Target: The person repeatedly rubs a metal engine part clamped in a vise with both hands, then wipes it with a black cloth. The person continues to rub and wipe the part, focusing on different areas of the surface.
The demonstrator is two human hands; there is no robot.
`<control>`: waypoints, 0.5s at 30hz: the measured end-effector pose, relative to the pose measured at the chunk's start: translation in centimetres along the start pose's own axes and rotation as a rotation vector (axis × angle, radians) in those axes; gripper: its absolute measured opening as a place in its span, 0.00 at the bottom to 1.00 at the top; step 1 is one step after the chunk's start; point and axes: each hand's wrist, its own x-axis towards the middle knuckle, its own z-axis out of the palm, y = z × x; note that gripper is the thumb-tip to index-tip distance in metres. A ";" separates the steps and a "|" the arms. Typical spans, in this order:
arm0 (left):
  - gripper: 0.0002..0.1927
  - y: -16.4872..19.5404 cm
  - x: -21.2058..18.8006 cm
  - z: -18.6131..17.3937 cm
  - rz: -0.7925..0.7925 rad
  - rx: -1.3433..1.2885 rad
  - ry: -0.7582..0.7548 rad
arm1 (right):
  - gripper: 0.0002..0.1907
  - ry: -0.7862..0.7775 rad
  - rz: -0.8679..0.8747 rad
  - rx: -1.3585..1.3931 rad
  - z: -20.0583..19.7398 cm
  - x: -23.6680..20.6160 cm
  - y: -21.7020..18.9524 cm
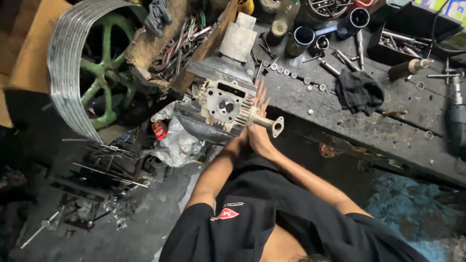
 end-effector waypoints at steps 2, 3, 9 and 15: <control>0.34 -1.8 -1.5 -0.4 -0.012 -0.148 0.079 | 0.37 0.195 0.197 -0.335 -0.3 1.8 0.8; 0.34 -3.5 -2.4 -0.2 -0.013 -0.212 0.127 | 0.39 0.097 -0.025 -0.208 -0.8 3.3 1.6; 0.33 -7.1 -5.7 -0.2 0.073 -0.133 0.322 | 0.39 0.082 -0.117 0.074 -3.5 5.3 3.2; 0.36 -1.8 -4.5 -3.1 -0.152 -0.049 0.025 | 0.33 -0.180 0.104 0.129 -1.0 -0.9 1.2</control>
